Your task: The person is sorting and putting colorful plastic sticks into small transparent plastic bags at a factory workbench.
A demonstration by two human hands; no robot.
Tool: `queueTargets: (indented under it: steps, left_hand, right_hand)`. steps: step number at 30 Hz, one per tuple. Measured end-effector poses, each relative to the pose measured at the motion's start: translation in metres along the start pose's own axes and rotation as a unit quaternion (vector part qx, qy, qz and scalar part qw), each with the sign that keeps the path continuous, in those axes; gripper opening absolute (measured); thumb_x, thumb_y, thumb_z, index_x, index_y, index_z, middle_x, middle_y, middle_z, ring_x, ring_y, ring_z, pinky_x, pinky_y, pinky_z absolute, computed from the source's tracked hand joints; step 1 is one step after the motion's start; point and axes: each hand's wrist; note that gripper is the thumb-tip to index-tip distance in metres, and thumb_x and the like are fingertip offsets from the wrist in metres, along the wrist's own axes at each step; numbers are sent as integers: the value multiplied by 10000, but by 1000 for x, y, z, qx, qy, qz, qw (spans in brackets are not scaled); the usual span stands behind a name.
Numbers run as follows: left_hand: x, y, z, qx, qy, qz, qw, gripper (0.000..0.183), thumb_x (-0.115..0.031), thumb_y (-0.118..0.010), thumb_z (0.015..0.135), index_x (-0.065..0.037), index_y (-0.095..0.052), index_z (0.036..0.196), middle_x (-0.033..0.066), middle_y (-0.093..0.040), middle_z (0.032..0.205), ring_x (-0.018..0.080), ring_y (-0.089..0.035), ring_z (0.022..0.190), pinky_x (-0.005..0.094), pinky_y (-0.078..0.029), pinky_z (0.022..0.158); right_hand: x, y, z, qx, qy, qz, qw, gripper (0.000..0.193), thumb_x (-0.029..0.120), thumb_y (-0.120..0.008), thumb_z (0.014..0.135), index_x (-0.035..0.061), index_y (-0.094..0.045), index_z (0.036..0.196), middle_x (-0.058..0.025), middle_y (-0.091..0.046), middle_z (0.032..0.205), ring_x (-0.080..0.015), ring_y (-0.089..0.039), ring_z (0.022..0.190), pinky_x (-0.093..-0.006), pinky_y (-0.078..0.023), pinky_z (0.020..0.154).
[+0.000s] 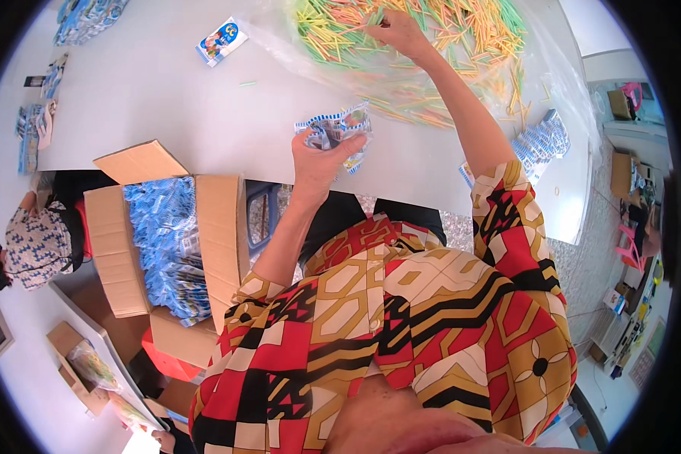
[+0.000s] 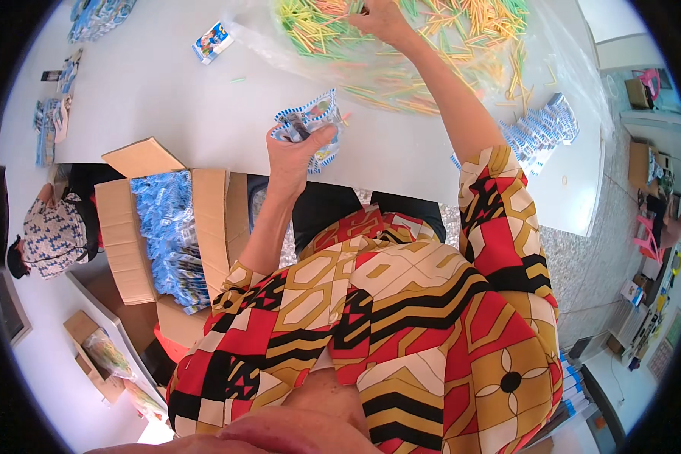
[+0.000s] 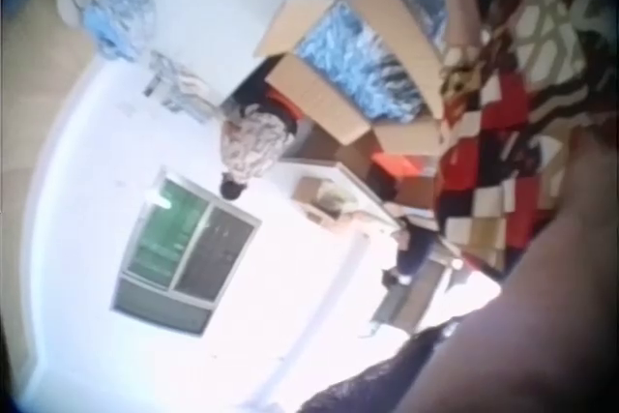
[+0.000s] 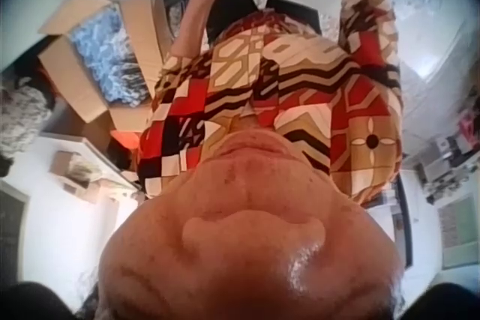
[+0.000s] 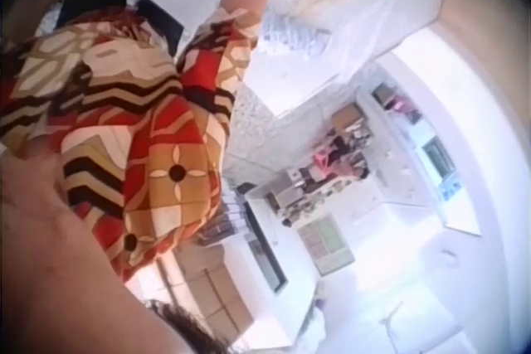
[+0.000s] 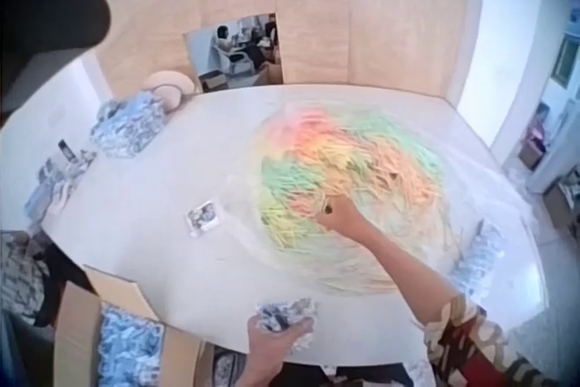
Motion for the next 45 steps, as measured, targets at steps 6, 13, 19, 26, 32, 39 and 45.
queueTargets:
  steps: [6, 13, 19, 26, 32, 39, 45]
  left_hand:
    - [-3, -3, 0, -2, -8, -6, 1000, 270, -14, -751, 713, 21, -646, 959, 61, -662, 858, 106, -616, 726, 238, -502, 667]
    - [-2, -5, 1, 4, -3, -14, 1000, 296, -10, -751, 716, 28, -635, 986, 63, -657, 871, 103, -615, 738, 237, -501, 684]
    - [0, -6, 1, 0, -3, -1, 1000, 311, -14, -752, 720, 31, -632, 1003, 61, -656, 879, 103, -614, 747, 239, -499, 698]
    - [-2, 1, 0, -10, -2, 5, 1000, 332, -17, -757, 716, 30, -628, 1019, 56, -654, 888, 100, -611, 760, 242, -497, 701]
    - [3, -4, 5, -2, 15, -6, 1000, 329, -11, -754, 715, 26, -627, 1016, 51, -652, 879, 100, -612, 751, 239, -497, 695]
    - [5, -7, 3, 5, 11, -3, 1000, 336, -5, -750, 714, 30, -623, 1024, 61, -652, 876, 108, -616, 748, 240, -501, 701]
    - [3, -11, -2, 11, 11, 16, 1000, 335, 3, -740, 718, 36, -623, 1030, 63, -656, 873, 109, -618, 741, 240, -501, 700]
  right_hand:
    - [-30, -26, 9, -84, 67, -105, 989, 262, 205, -607, 775, -10, -522, 652, -110, -468, 507, -197, -455, 462, -354, -362, 454]
    - [-26, -61, 9, -188, 181, -27, 965, 238, 213, -535, 848, -20, -537, 799, -208, -554, 750, -304, -563, 715, -411, -434, 655]
    - [-16, -61, -6, -121, 80, -127, 981, 236, 183, -513, 892, 28, -577, 1057, -115, -582, 925, -258, -571, 841, -332, -466, 757]
    - [23, -40, -8, -114, -75, 485, 864, 351, 254, -463, 945, -33, -525, 1136, -123, -631, 969, -208, -615, 876, -349, -506, 777]
    - [2, -19, -12, -79, -68, 645, 757, 285, 201, -496, 924, -33, -569, 1069, -92, -631, 932, -184, -612, 851, -320, -511, 770]
    - [-42, 5, -40, 36, -105, 608, 786, 253, 162, -473, 931, 2, -552, 1109, -32, -558, 921, -156, -550, 802, -262, -472, 735]
    - [4, 13, -84, 78, -128, 651, 744, 307, 152, -459, 954, -12, -475, 1213, -1, -519, 933, -88, -519, 819, -220, -467, 737]
Point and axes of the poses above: each hand's wrist, its own z-axis towards the middle knuckle, its own y-axis out of the back of the hand, x = y × z
